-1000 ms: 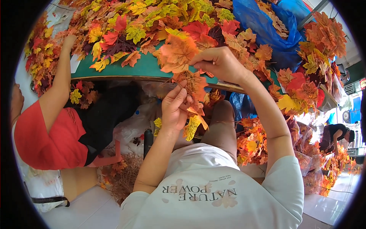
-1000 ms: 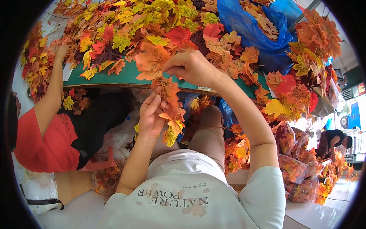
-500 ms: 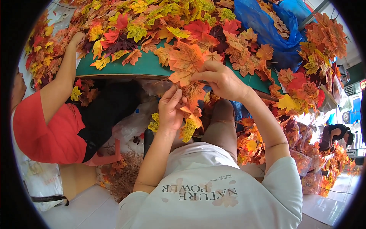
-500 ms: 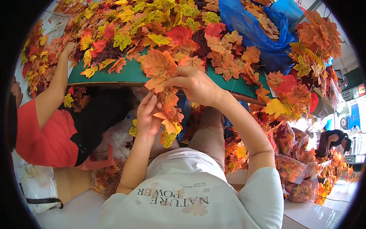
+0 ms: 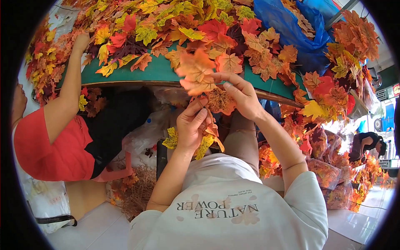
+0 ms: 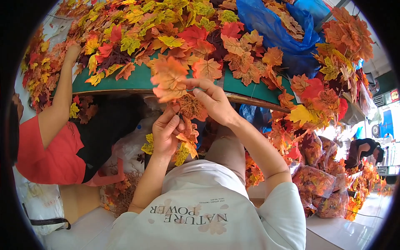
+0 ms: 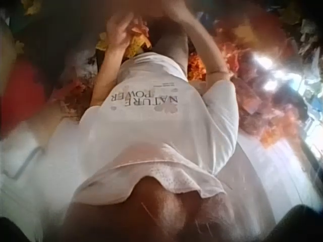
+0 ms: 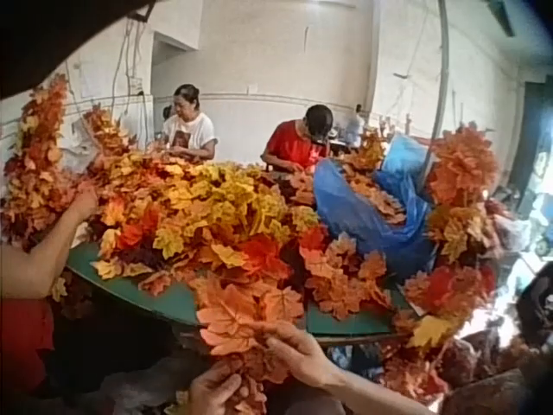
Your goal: The person attaches individual artificial maple leaves to a plastic vine stem by hand.
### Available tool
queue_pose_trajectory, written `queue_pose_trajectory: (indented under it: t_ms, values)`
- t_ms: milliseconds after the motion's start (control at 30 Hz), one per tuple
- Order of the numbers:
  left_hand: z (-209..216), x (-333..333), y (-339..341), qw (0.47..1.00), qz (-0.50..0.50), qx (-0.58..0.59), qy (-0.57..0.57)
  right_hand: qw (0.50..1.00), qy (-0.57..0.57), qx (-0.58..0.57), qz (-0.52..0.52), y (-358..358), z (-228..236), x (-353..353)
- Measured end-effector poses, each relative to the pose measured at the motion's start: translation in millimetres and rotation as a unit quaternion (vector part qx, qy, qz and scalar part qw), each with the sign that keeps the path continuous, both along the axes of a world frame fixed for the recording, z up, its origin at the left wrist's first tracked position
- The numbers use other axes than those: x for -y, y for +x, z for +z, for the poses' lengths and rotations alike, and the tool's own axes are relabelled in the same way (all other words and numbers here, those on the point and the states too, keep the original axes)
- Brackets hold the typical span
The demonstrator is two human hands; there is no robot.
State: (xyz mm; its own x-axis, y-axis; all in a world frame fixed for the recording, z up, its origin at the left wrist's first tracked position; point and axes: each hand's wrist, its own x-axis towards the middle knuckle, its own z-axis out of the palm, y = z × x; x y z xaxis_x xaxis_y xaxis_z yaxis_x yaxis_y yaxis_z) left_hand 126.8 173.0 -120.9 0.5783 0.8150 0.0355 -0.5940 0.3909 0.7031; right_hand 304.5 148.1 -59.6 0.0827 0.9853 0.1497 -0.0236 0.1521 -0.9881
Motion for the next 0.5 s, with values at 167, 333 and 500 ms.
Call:
queue_pose_trajectory:
  t_ms: [167, 333, 500]
  values:
    - [-0.8, 1.2, 2.5, 1.0, 0.003, -0.008, -0.025, 0.999, -0.006, -0.026, -0.036, -14.4, -7.8, 1.3]
    - [-4.4, 0.1, -1.8, 0.996, -0.037, -0.076, 0.012, 0.99, -0.075, -0.098, -0.068, -12.9, -19.1, -1.0]
    - [1.8, 6.7, -16.6, 0.985, 0.042, -0.152, 0.066, 0.975, -0.021, -0.167, -0.144, -3.1, -28.0, 1.0]
